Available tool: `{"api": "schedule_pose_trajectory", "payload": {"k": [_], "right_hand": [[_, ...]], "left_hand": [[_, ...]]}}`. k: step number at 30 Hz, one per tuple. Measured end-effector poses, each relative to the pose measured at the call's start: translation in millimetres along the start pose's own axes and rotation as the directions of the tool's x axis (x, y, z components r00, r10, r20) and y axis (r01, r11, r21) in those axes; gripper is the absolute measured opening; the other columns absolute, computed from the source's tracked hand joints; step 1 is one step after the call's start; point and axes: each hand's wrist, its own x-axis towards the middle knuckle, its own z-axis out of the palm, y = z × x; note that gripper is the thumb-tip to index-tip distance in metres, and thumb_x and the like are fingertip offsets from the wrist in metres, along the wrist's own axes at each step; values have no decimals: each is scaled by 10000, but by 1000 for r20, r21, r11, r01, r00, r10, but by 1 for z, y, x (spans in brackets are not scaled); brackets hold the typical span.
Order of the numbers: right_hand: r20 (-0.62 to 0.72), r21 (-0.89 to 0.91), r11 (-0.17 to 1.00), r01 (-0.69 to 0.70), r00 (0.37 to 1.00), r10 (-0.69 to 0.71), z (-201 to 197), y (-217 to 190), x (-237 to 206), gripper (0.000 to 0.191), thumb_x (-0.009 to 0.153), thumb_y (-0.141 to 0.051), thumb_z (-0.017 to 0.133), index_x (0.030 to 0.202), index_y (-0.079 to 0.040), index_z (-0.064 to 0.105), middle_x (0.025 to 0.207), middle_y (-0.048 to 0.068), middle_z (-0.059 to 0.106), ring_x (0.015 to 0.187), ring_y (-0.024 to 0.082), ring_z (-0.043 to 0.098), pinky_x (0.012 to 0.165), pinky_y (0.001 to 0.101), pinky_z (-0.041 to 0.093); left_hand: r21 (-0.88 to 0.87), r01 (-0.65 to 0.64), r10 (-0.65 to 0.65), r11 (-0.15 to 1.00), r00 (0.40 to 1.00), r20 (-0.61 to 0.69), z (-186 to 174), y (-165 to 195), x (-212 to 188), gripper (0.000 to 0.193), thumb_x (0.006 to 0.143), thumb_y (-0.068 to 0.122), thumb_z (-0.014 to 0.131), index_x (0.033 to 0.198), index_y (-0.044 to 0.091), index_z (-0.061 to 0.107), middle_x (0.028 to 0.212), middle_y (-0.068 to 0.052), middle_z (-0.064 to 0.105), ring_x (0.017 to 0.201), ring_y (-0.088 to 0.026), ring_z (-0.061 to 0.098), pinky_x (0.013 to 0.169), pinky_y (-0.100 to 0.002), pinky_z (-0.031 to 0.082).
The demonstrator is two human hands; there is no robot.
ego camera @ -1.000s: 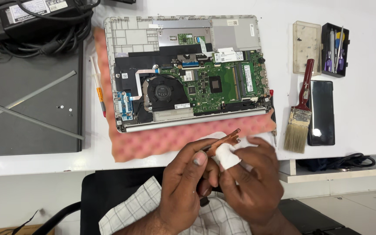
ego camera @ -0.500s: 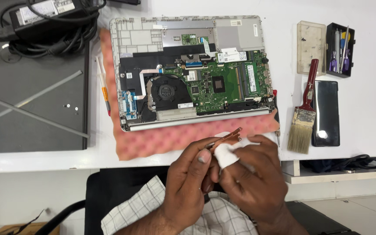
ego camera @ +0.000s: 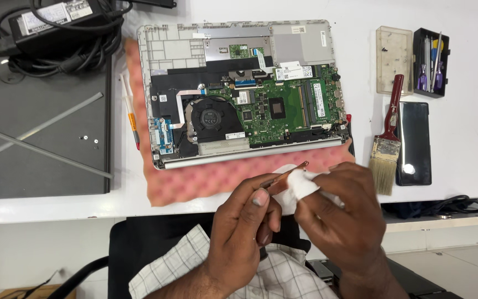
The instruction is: The person wipes a copper heatsink and a black bracket with a white cloth, then uses a syringe-style applicator to apply thermal paste onto the CPU area of an opened laptop motherboard. They press the heatsink into place on the board and use a screwdriver to drive screws and reassemble the laptop.
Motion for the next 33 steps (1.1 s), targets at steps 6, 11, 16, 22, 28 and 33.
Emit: {"api": "schedule_pose_trajectory", "payload": {"k": [6,11,16,22,28,33], "right_hand": [[52,26,999,41,998,-42,-3,2,-2,205,632,11,821,808,-35,726,1013,60,638,899,301,593,811,464,510],[52,57,996,73,996,-76,1,4,-4,212,631,22,814,807,-4,699,1026,70,653,904,304,600,802,473,502],[39,18,999,51,998,-51,-1,4,-2,205,696,24,822,878,-36,749,1073,60,658,944,280,597,813,432,511],[54,8,997,78,995,-78,-2,4,1,246,681,33,826,912,-16,761,1040,47,666,890,266,595,791,429,503],[15,61,998,20,1000,-21,2,2,1,181,722,56,814,866,7,716,1044,53,656,876,280,586,782,439,479],[62,70,981,178,981,-183,2,-2,5,176,679,-16,828,813,-30,714,999,56,663,846,265,594,762,463,490]], "left_hand": [[-14,29,-29,999,1000,8,1,2,4,456,1106,299,410,1384,-8,599,745,-21,573,583,-38,410,516,-195,349],[17,63,-63,998,998,-15,0,3,5,455,1098,300,408,1387,9,605,738,-14,563,571,-32,391,498,-193,334],[42,4,-4,999,1000,-11,1,3,3,450,1110,299,415,1399,6,596,755,-17,571,598,-37,421,521,-197,361],[35,6,-5,999,1000,-17,2,2,2,451,1110,296,410,1395,6,606,761,-15,582,596,-34,421,518,-196,360],[68,8,-6,998,1000,-26,2,0,3,436,1102,290,416,1381,16,609,749,-10,587,578,-33,418,507,-197,358],[44,-2,2,999,1000,-19,2,0,3,443,1114,290,418,1385,2,620,768,-4,576,616,-36,444,531,-199,375]]}}
